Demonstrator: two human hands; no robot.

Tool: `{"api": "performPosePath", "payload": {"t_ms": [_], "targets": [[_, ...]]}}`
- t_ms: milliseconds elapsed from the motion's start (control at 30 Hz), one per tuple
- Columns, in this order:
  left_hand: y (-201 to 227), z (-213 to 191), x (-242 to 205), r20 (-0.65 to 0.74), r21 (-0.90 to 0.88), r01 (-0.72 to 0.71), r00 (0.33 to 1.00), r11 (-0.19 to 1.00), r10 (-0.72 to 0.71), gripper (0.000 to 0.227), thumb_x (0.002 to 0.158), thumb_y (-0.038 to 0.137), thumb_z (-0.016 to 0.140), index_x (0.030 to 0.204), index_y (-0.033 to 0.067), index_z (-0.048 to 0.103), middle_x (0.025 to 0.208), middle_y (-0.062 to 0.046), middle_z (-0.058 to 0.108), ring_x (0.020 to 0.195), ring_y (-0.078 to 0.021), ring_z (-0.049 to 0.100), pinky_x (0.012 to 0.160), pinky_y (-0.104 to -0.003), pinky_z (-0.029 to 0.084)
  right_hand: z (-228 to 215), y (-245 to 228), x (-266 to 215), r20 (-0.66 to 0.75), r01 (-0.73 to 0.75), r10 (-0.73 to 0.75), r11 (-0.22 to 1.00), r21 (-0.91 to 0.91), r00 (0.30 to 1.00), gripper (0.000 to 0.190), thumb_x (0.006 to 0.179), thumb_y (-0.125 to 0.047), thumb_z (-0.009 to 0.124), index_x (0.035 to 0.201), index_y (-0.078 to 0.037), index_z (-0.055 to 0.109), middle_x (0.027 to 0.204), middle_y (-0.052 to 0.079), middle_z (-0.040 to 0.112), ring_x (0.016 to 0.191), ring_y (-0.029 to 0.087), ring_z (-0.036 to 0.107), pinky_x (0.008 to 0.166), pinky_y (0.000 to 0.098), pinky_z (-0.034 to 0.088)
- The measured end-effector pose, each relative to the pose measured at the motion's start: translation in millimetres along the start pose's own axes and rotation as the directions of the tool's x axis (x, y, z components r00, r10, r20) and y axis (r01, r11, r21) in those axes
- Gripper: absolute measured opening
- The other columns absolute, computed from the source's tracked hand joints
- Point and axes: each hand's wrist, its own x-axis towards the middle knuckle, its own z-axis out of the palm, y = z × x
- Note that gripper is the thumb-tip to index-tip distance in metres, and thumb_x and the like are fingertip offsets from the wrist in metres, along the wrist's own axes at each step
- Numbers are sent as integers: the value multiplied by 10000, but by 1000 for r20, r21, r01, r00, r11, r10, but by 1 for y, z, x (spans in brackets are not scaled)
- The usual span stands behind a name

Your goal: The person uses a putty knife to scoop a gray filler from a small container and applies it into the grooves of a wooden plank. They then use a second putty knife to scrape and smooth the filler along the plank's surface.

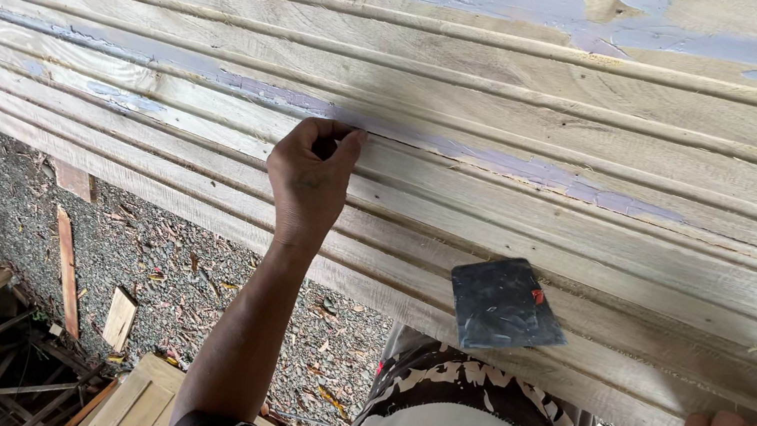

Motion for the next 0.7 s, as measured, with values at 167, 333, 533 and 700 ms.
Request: {"api": "performPosePath", "payload": {"t_ms": [167, 333, 533, 700], "targets": [[0, 0, 2, 0, 63, 4, 1000, 998, -3, 86, 895, 70, 764, 927, -9, 759, 746, -30, 734, 634, -44, 622, 563, -205, 503, 3, -1, 6, 12, 5, -5, 999, 41, 1000, 168, 1091, -288, 655, 1070, -136, 725, 894, 99, 764, 708, 180, 588, 719, 426, 445], [-3, 7, 5, -10, 94, 2, 1000, 996, -1, 94, 895, 67, 734, 901, -26, 750, 750, -48, 744, 649, -69, 646, 589, -224, 536, 11, -7, 12, 60, -23, 21, 999, 43, 998, 112, 1030, -208, 696, 1077, -115, 736, 909, 114, 779, 717, 194, 641, 732, 445, 433], [1, 7, -28, 85, 179, -19, 996, 984, 4, 72, 915, 59, 666, 879, 3, 693, 699, -70, 704, 569, -104, 638, 485, -258, 503, 24, -14, 25, 29, -57, 55, 996, 74, 998, 81, 974, -135, 725, 1040, -91, 741, 894, 125, 751, 751, 216, 626, 740, 460, 418], [18, -15, -110, 730, 237, -382, 677, 893, 96, 183, 956, 113, 706, 795, 63, 638, 694, -47, 663, 574, -138, 648, 463, -266, 534, 37, -22, 26, 24, -118, 115, 982, 146, 993, 279, 1139, -290, 602, 1006, -62, 692, 841, 146, 715, 724, 240, 585, 772, 487, 410]]}}
